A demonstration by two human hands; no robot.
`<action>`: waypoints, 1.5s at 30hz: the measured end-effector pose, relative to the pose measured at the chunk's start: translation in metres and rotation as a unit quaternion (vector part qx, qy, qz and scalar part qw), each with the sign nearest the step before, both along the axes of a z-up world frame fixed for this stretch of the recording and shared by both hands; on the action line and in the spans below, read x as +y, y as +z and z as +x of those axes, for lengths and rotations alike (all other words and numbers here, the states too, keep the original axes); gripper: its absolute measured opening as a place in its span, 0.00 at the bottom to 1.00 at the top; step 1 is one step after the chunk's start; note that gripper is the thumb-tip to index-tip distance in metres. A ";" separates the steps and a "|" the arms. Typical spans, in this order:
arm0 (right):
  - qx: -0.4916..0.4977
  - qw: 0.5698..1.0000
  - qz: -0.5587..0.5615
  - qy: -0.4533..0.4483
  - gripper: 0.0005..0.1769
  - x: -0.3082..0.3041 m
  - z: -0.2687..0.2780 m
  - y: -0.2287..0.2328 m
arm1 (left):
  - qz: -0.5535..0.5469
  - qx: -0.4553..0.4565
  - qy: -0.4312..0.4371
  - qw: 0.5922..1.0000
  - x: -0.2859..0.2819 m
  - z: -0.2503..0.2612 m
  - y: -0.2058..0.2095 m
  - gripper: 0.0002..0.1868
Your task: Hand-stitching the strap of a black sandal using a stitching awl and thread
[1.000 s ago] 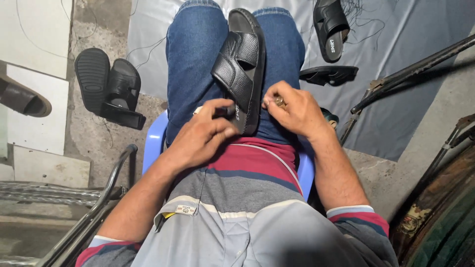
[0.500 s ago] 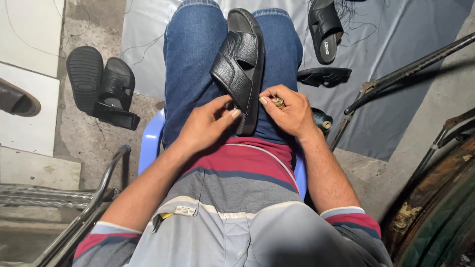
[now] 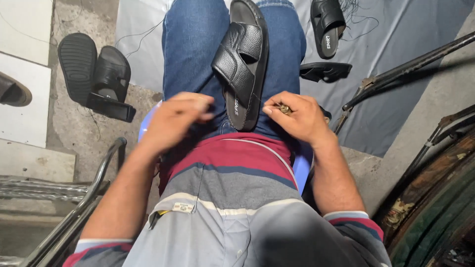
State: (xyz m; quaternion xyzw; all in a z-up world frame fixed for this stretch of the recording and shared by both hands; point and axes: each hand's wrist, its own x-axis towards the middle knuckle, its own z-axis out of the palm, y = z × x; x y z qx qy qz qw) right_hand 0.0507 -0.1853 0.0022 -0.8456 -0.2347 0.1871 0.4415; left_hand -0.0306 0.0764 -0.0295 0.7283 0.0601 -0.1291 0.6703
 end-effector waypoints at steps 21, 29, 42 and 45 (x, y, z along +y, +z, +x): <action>-0.113 0.978 -0.113 0.132 0.15 0.005 0.025 0.022 | -0.035 0.122 0.039 0.991 -0.063 0.022 -0.022 0.14; -0.106 0.977 -0.137 0.121 0.15 0.009 0.028 0.019 | -0.066 0.128 0.071 0.987 -0.068 0.023 -0.027 0.11; -0.202 0.930 -0.282 0.122 0.13 0.023 0.019 0.032 | 0.016 0.078 0.097 0.992 -0.077 0.027 -0.010 0.09; -0.185 0.941 -0.259 0.118 0.12 0.021 0.020 0.028 | 0.029 0.068 0.099 0.992 -0.080 0.026 -0.009 0.09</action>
